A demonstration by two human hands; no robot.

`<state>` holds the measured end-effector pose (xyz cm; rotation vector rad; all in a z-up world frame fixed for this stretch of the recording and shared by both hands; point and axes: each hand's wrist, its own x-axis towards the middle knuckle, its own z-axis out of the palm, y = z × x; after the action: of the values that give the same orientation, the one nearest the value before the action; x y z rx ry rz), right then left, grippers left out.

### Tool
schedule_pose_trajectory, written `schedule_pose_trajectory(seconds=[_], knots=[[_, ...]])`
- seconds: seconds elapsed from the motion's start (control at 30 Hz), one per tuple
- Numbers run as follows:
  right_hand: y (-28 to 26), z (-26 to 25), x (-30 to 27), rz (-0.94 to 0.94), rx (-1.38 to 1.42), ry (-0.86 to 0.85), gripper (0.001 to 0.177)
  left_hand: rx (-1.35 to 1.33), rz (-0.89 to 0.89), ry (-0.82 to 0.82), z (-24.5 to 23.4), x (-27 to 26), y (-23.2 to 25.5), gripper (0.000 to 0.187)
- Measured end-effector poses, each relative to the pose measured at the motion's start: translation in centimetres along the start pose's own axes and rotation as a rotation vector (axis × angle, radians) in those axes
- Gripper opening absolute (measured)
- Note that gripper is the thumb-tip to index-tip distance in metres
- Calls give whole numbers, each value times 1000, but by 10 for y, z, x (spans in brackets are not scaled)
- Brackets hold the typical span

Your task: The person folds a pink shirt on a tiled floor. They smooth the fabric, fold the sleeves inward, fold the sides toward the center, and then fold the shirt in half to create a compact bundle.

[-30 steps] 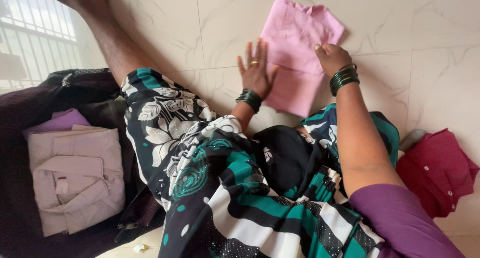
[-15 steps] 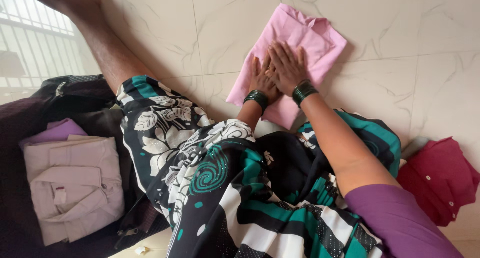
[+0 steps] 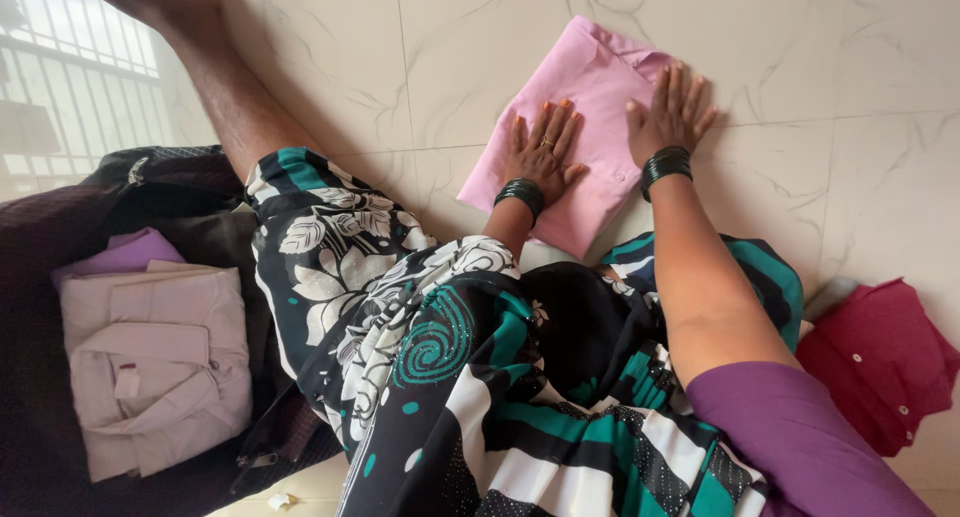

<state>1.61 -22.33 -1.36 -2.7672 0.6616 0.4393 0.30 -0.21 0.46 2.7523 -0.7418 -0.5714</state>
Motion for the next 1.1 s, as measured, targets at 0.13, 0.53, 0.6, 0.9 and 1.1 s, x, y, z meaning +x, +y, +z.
schedule_pose_trajectory(seconds=[0.13,0.53,0.6,0.9,1.1], knots=[[58,28,19,298,189,144,78,-22,-18,18,0,-3,-1,88],[-46,51,-43,-539,-24,167,81,-28,-167,187,36,-65,3,93],[-56,41,-57,-574,-72,4,76,-49,-109,205,47,-69,0,94],[-51,37,-36,-493,0,65,67,11,56,40,8,-36,-37,87],[-33,-12,-52,-274,279,-148,51,370,-185,310,-16,1,-27,87]])
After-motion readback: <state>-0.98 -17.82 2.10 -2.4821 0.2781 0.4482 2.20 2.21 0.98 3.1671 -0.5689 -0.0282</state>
